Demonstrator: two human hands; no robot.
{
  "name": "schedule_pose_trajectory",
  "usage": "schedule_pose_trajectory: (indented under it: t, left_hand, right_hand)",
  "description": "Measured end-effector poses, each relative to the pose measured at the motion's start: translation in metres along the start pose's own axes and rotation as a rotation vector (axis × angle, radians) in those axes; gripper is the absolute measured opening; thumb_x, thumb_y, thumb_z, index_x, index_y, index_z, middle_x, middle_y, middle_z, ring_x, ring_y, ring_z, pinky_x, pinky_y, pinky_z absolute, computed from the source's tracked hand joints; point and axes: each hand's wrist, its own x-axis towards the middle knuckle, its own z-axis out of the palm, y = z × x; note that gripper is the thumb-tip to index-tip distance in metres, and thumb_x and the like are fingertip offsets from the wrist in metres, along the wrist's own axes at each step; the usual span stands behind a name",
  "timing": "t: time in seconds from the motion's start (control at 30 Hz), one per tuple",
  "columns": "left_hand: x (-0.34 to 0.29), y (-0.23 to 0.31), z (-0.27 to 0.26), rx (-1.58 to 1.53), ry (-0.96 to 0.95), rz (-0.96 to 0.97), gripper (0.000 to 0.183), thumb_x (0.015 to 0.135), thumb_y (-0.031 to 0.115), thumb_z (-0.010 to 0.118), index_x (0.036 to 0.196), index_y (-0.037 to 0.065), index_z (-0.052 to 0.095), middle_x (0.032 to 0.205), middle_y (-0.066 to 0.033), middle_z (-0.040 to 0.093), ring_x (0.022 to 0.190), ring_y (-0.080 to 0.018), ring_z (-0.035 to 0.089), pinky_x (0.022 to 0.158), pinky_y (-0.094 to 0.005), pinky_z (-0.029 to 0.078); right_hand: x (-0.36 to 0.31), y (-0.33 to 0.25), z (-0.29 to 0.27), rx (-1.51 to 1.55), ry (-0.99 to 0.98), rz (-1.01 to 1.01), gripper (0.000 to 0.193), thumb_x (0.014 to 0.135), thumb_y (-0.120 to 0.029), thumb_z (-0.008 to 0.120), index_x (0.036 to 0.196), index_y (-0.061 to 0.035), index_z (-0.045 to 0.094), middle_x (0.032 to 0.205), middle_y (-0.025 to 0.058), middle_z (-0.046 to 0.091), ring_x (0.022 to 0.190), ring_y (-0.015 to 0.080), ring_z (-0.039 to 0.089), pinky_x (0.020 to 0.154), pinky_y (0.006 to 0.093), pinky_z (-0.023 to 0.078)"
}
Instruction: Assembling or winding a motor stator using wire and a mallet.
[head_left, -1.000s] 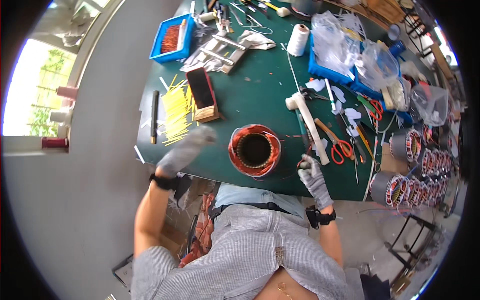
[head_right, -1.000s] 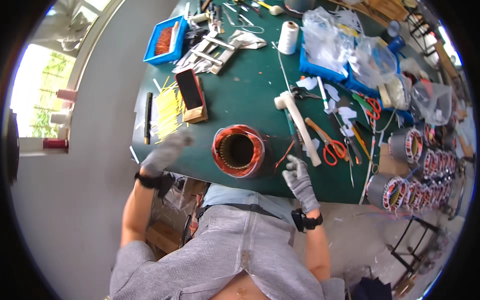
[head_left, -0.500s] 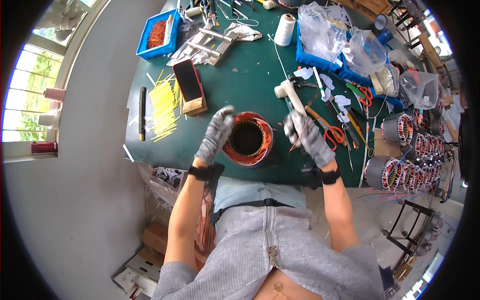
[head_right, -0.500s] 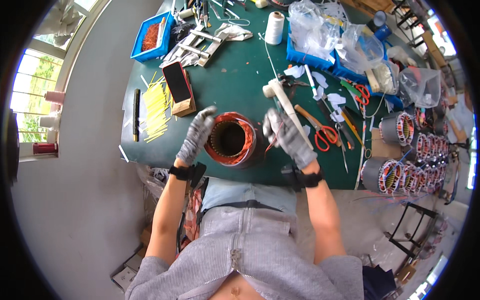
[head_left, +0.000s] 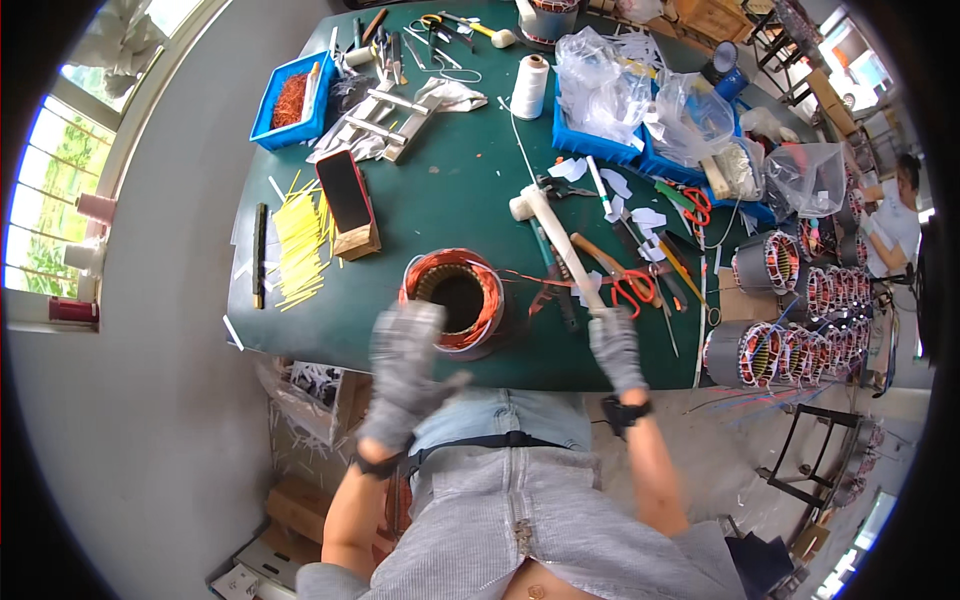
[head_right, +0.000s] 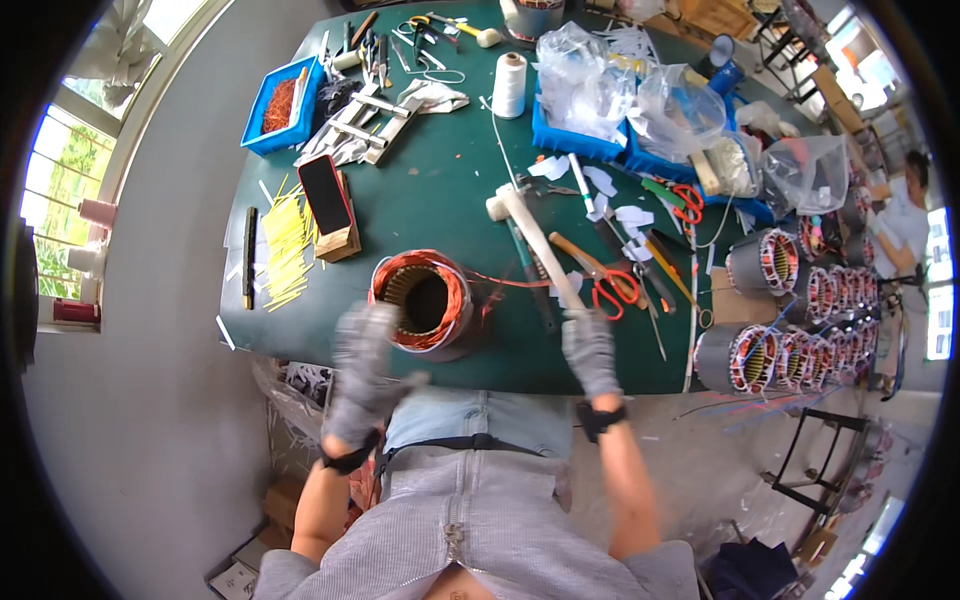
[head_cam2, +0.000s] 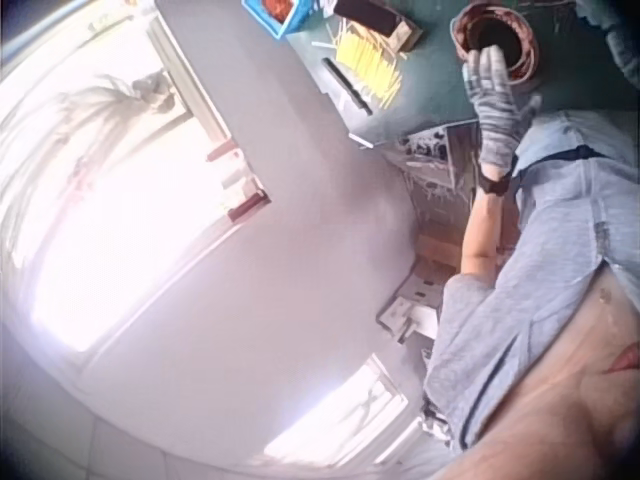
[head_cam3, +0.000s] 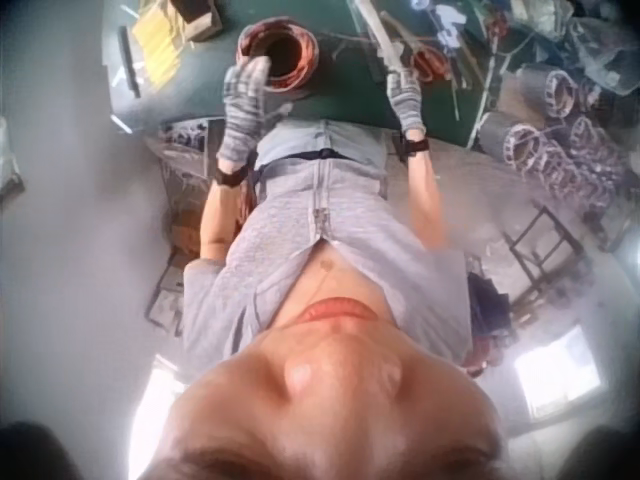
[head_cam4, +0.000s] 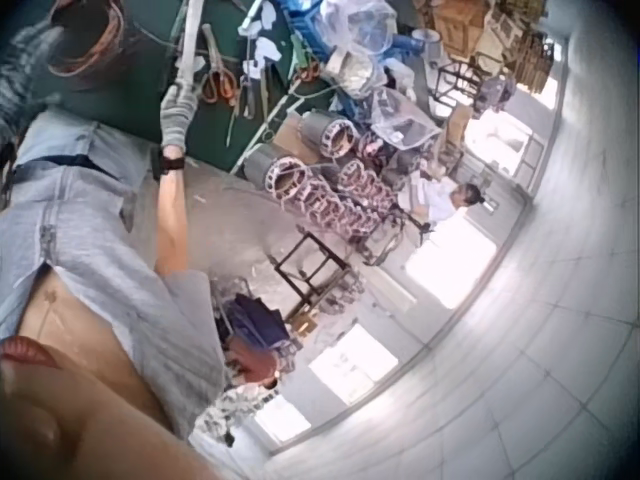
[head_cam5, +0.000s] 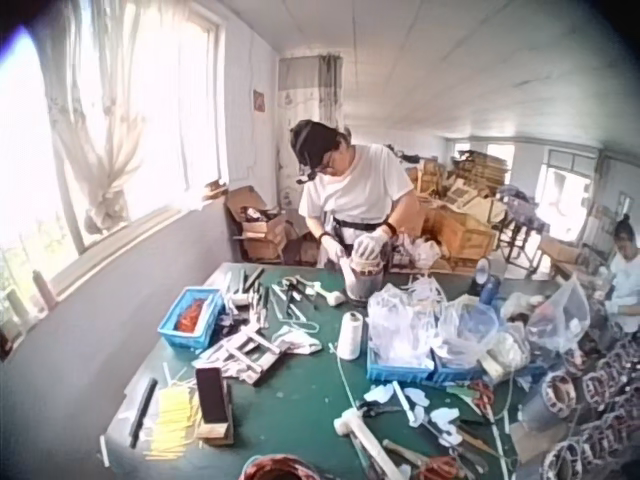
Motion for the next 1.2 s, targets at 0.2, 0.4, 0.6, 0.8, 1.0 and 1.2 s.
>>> schedule_pose_trajectory:
  t: [0.2, 0.4, 0.6, 0.8, 1.0, 1.2]
  left_hand:
    - [-0.005, -0.01, 0.111, -0.017, 0.253, 0.07, 0.055, 0.062, 0.026, 0.072, 0.113, 0.018, 0.054, 0.088, -0.0013, 0.054, 0.089, -0.021, 0.052, 0.099, -0.045, 0.025]
    - [0.012, -0.047, 0.07, 0.011, -0.105, 0.211, 0.07, 0.062, 0.039, 0.073, 0.122, 0.015, 0.045, 0.09, -0.0049, 0.055, 0.089, -0.0222, 0.055, 0.099, -0.044, 0.028]
    - [-0.003, 0.027, 0.075, -0.073, 0.101, 0.185, 0.039, 0.053, 0.032, 0.077, 0.084, 0.018, 0.057, 0.126, -0.011, 0.043, 0.119, -0.0327, 0.037, 0.1, -0.0486, 0.03]
    - [-0.079, -0.045, 0.082, -0.754, 0.374, -0.5, 0.007, 0.066, 0.005, 0.062, 0.069, 0.009, 0.058, 0.11, -0.012, 0.046, 0.106, -0.0253, 0.043, 0.093, -0.0376, 0.035]
    - [-0.089, -0.098, 0.054, -0.961, 0.425, -0.645, 0.019, 0.091, 0.025, 0.048, 0.097, 0.009, 0.057, 0.112, -0.0072, 0.051, 0.103, -0.0184, 0.05, 0.091, -0.0297, 0.04]
    - [-0.151, -0.069, 0.027, -0.839, -0.555, -0.441, 0.026, 0.084, 0.015, 0.058, 0.108, 0.005, 0.054, 0.113, -0.0117, 0.056, 0.104, -0.0254, 0.054, 0.092, -0.0338, 0.043]
  right_hand:
    - [0.033, -0.027, 0.053, -0.101, -0.035, 0.141, 0.044, 0.074, -0.028, 0.06, 0.113, -0.0081, 0.052, 0.105, 0.0204, 0.052, 0.102, 0.0367, 0.05, 0.089, 0.0467, 0.039]
    - [0.064, -0.043, 0.059, -0.463, -0.394, 0.12, 0.071, 0.073, -0.041, 0.063, 0.131, -0.0066, 0.039, 0.122, 0.0172, 0.049, 0.112, 0.0307, 0.049, 0.095, 0.039, 0.04]
    - [0.065, -0.031, 0.097, -0.607, -0.416, 0.198, 0.056, 0.084, -0.017, 0.047, 0.136, -0.0055, 0.033, 0.126, 0.0146, 0.047, 0.106, 0.0274, 0.053, 0.089, 0.0348, 0.044]
    - [0.088, 0.0, 0.069, -0.095, -0.222, 0.171, 0.038, 0.087, -0.017, 0.049, 0.122, -0.0022, 0.048, 0.122, 0.0184, 0.049, 0.115, 0.0297, 0.047, 0.094, 0.0342, 0.039]
    - [0.106, -0.019, -0.058, 1.259, -0.442, 0.564, 0.03, 0.092, -0.025, 0.049, 0.119, -0.0112, 0.047, 0.071, -0.0033, 0.047, 0.053, 0.0048, 0.043, 0.046, 0.018, 0.036]
    - [0.078, -0.094, -0.229, 1.188, -0.015, 0.322, 0.031, 0.092, -0.031, 0.047, 0.113, -0.0083, 0.047, 0.073, -0.0022, 0.047, 0.048, 0.0036, 0.042, 0.039, 0.0159, 0.034]
